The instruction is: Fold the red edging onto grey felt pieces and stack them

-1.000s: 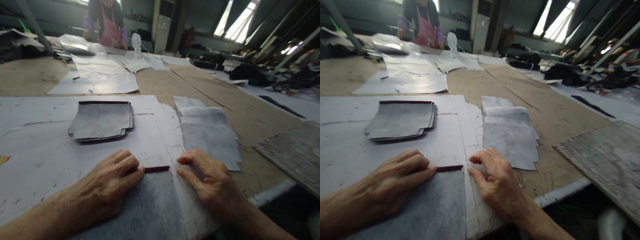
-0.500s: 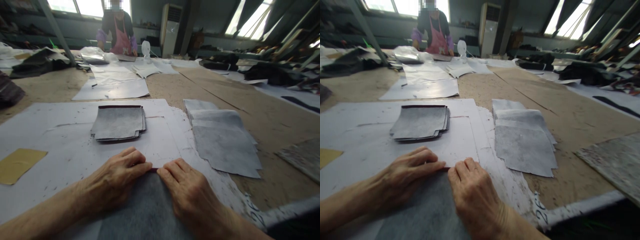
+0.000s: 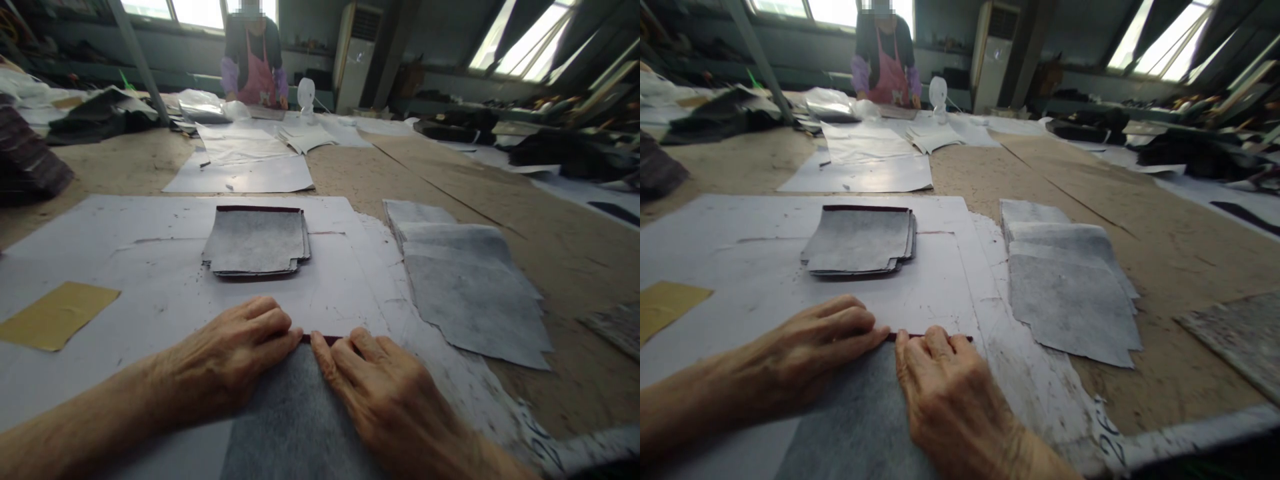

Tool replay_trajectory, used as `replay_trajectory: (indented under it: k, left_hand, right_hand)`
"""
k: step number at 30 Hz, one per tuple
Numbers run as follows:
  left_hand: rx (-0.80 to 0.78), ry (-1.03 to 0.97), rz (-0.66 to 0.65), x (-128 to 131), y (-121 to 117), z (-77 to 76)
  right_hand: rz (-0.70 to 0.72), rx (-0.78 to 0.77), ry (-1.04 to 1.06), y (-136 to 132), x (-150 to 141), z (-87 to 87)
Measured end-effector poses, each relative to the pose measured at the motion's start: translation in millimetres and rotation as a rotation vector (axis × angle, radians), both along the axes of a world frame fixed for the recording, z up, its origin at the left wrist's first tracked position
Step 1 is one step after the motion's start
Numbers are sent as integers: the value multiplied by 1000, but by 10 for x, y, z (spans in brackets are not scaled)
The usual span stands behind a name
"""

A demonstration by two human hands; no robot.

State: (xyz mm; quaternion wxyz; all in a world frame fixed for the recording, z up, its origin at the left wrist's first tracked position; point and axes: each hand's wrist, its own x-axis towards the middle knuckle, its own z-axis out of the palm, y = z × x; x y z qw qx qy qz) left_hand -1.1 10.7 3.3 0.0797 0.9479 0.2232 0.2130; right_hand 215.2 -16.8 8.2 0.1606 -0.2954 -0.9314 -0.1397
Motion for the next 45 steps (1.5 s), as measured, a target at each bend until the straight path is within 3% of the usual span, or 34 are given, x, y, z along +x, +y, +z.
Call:
replay_trajectory:
  k: [6, 11, 17, 27, 31, 34, 40, 45]
  left_hand:
    - [-19, 47, -7, 46, -32, 21]
    - [-18, -6, 4, -98, -32, -1]
    - [17, -75, 49, -326, -33, -47]
    - [40, 23, 12, -284, -53, 8]
    - [86, 14, 21, -276, -66, 20]
    - [76, -12, 12, -300, -45, 11]
    - [-105, -303, 194, -388, -92, 62]
    - [-74, -114, 263, -269, -418, 132]
  right_hand:
    - [-78, 154, 60, 3, -224, 26]
    - [31, 5, 173, 65, -283, -55]
    - [70, -27, 241, 111, -242, -82]
    - [30, -70, 65, 145, -329, 30]
    - [45, 0, 129, 144, -416, 22]
    - [108, -59, 189, 142, -435, -44]
    - [122, -140, 239, 166, -403, -115]
    - [120, -185, 294, 209, -393, -140]
